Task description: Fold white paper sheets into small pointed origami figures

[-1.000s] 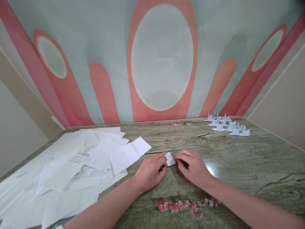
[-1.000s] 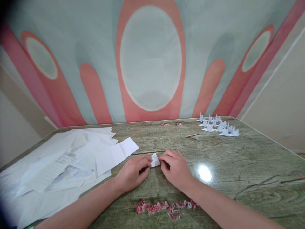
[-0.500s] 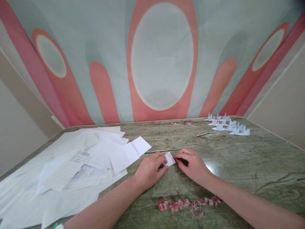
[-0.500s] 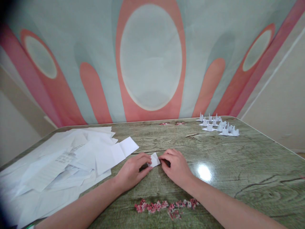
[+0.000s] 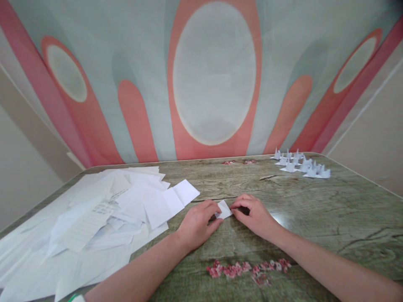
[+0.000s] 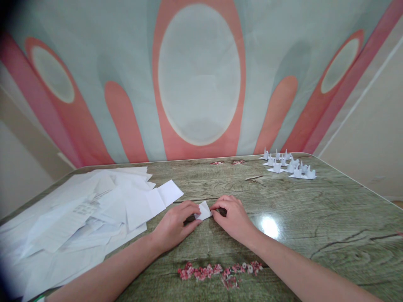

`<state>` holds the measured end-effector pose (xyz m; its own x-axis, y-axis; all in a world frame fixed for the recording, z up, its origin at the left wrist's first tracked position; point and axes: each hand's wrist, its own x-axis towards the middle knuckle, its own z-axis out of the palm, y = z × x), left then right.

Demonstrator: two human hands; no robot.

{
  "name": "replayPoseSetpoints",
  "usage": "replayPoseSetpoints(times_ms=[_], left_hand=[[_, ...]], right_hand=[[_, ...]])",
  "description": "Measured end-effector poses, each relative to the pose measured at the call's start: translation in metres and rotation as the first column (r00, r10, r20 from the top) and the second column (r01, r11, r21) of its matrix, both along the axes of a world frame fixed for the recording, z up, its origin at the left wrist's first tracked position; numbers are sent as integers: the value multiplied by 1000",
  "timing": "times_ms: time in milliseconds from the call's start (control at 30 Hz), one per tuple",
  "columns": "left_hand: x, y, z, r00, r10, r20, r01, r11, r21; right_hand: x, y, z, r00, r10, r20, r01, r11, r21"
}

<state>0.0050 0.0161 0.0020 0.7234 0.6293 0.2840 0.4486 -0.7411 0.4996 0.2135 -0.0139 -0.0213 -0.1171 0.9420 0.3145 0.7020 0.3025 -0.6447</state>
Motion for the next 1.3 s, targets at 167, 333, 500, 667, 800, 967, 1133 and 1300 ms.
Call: replayPoseSetpoints(times_ms=[167,333,500,667,800,967,1133,1300], left_hand=[[0,0,-1,1000,-5,22,5,1000,-1],[0,0,0,1000,-3,27,4,1000,-8],[1,0,0,999,-4,32,4,1000,-14],[1,-1,0,1000,6,24,-6,1000,-22],[0,0,0,1000,12,24,-11,1000,-14],[1,-1,1,1000,16,26,-15,1000,-15],[2,-2,4,999,-3,35,4,1000,-14],[2,-3,4,999,0,48,1,1000,-20]], right_hand=[[0,-1,1,1000,5,-6,-5,1000,-3],[0,-1,2,1000,8,-11,-8,1000,-8],[-2,-2,5,1000,10,-5,-10,1000,-9],[-3,-4,8,1000,21,22,-21,1000,-16],[-4,-6,8,999,24,30,-23,1000,-20],[-5,-6,9,999,26,24,-26,1000,-3],[-6,-7,10,999,38,21,-37,999,-23],[-6,-7,10,999,32,21,-32,999,-24]])
